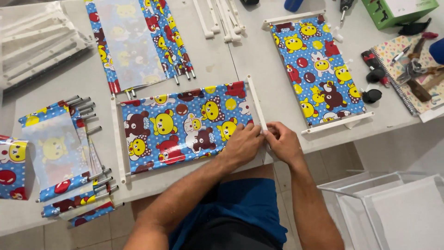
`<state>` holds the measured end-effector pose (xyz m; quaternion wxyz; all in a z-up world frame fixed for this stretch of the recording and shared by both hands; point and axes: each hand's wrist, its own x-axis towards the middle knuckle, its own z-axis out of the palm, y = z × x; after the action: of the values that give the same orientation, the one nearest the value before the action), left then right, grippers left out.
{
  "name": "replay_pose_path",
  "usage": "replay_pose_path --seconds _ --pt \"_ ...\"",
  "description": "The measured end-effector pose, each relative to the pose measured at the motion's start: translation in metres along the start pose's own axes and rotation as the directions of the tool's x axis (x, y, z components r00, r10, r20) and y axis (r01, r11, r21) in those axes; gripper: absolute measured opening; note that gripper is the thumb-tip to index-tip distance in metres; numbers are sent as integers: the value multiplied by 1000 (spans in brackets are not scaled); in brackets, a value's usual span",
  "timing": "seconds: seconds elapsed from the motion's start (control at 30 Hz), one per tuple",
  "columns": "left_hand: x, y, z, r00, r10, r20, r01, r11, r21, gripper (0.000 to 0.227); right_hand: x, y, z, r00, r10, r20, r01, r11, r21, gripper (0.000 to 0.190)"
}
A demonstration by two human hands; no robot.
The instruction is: Assembling a multi-tiered fabric shelf by inserting support rods into fabric sleeves and connecting them to plastic side frames.
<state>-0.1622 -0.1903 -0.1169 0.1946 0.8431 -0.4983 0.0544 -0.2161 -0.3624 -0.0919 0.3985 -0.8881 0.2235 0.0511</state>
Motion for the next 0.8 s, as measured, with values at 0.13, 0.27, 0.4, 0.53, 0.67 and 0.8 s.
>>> replay_pose_path --seconds 0.13,0.27,0.4,0.53,0.67,0.8 --pt "5 19 -33 989 -10 147 9 1000 6 25 -18 -5 -6 997 -81 -9 80 944 321 36" --pt "17 27 -63 984 -59 170 69 996 -53 25 -15 -10 6 990 -131 -46 123 682 721 37" --pt "15 28 -65 985 -62 161 74 995 -70 21 -10 -1 26 998 -60 -15 34 323 946 31" --pt "6 30 -57 995 -44 88 47 999 -25 20 -25 -28 29 999 -8 -35 36 197 980 28" --pt "2 31 -35 999 -37 -16 38 998 45 17 -29 -39 30 999 27 -42 39 84 996 23" --pt "0 31 -32 997 -21 -78 26 997 73 21 -28 -38 34 997 43 -67 67 21 998 21"
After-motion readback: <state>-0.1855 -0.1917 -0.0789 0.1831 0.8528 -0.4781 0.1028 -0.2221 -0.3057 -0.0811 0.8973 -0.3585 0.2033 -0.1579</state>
